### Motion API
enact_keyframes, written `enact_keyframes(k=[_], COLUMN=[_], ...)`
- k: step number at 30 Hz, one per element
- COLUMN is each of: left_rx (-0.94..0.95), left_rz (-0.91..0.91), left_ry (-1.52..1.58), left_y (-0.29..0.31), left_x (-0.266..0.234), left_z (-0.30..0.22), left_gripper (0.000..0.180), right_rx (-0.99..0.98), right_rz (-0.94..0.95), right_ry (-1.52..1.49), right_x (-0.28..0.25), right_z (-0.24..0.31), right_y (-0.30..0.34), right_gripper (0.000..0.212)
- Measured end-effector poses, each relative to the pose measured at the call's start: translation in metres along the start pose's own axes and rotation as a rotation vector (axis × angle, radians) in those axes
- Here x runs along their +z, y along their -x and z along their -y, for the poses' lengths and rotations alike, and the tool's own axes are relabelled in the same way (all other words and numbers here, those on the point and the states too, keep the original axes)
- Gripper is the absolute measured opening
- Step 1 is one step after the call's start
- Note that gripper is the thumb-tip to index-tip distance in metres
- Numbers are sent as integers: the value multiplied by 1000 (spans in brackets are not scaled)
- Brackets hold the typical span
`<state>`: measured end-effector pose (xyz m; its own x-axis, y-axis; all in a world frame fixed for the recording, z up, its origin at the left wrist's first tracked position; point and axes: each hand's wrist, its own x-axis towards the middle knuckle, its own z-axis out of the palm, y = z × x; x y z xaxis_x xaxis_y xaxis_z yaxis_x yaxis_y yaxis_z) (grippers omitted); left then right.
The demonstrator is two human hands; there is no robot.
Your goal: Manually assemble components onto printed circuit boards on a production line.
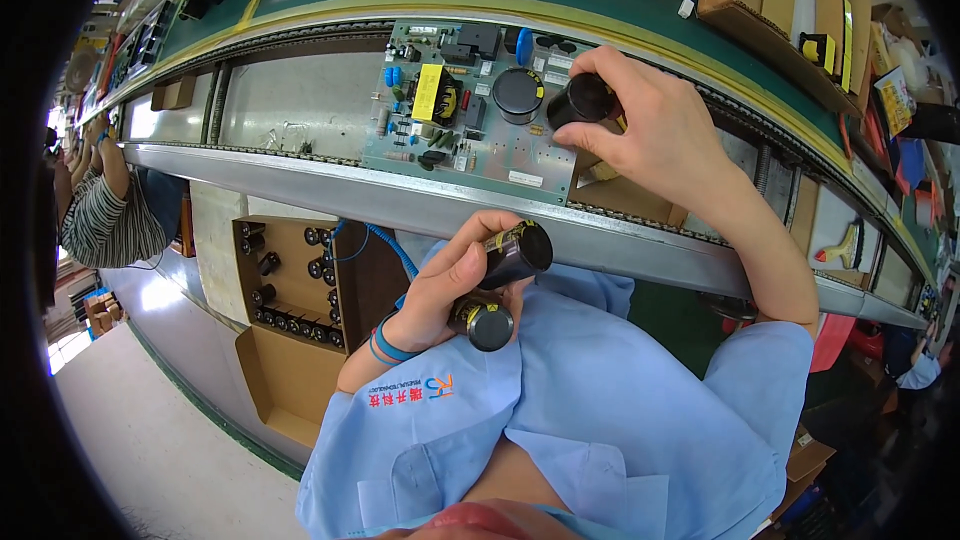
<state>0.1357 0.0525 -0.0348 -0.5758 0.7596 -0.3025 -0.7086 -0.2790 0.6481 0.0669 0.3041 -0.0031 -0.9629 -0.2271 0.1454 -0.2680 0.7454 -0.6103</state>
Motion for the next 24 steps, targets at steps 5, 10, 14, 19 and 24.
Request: enact_keyframes(k=[5, 10, 14, 19, 24], left_rx=[9, 39, 61, 51, 40], left_rz=[5, 16, 24, 38, 30], left_ry=[-9, 8, -3, 6, 27], left_y=[1, 0, 1, 0, 0], left_x=[-1, -2, -1, -2, -2], left_z=[1, 3, 2, 2, 2], left_gripper=[59, 55, 52, 52, 52], right_rx=[-158, -122, -70, -87, -63], right_rz=[-96, -56, -39, -47, -17], right_ry=[230, 196, 206, 183, 164], right_x=[5, 3, 0, -1, -5], right_z=[2, 1, 0, -2, 0], right_y=[5, 5, 5, 4, 4], right_gripper=[49, 49, 49, 48, 46])
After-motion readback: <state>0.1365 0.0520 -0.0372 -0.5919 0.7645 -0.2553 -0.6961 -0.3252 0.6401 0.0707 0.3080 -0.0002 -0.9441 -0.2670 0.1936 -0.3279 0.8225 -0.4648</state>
